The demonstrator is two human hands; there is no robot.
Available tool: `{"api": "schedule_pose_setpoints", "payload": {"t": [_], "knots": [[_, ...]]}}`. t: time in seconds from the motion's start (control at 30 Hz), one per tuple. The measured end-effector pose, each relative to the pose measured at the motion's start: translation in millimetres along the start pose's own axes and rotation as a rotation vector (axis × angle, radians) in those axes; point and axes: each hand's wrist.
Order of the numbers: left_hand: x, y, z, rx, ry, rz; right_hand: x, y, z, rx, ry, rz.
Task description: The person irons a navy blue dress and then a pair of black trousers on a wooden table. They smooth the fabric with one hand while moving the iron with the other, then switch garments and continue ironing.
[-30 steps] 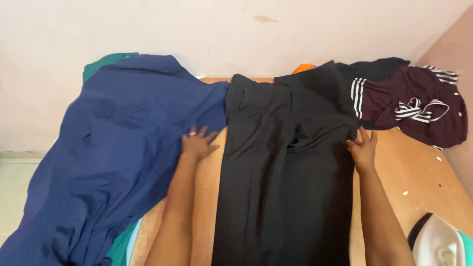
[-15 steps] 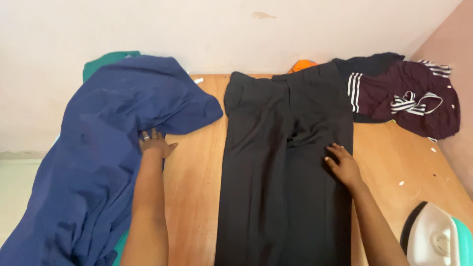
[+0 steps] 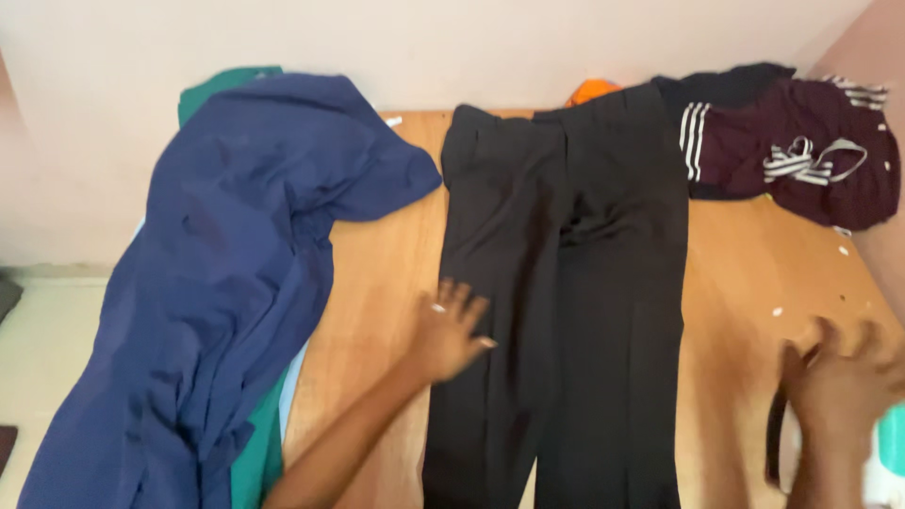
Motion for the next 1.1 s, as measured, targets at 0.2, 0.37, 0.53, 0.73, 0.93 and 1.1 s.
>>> {"api": "schedule_pose_setpoints", "payload": {"t": [0.2,0.37,0.53,0.73,0.93,1.1], "knots": [[-34.5,78.1,35.1,-0.237,-0.031,-0.028,-52.8,-20.7,-23.7,0.625,-0.641,0.402],[-39.2,65.0,39.9,-0.060,-0.047,-0.063,-116.5,-140.4,-83.1,0.759,-0.377,-0.610],[-74.5,7.5,15.8,-0.050,-0.064,-0.059,-166.9,-123.8,-101.6,0.718,-0.601,-0.887],[-169.0,43.0,-14.3,-0.146,-0.321,0.031,-257.5,-76.9,-53.4,0.889,-0.192,-1.046],[-240.8,88.1,-5.1,-0.260,-0.556,0.169,-316.9,-82.9,-29.9,0.968,-0.187,-1.066],[-268.2,92.2,51.6,-0.209,-0.069,0.297,-197.9,-34.6,-61.5,1.341,-0.399,-0.615]]}}
Point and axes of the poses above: each hand's wrist, its own x-axis towards the middle knuckle, its own z-axis out of the palm, y = z × x, and after that the axes turned 1 degree about -y, right-handed
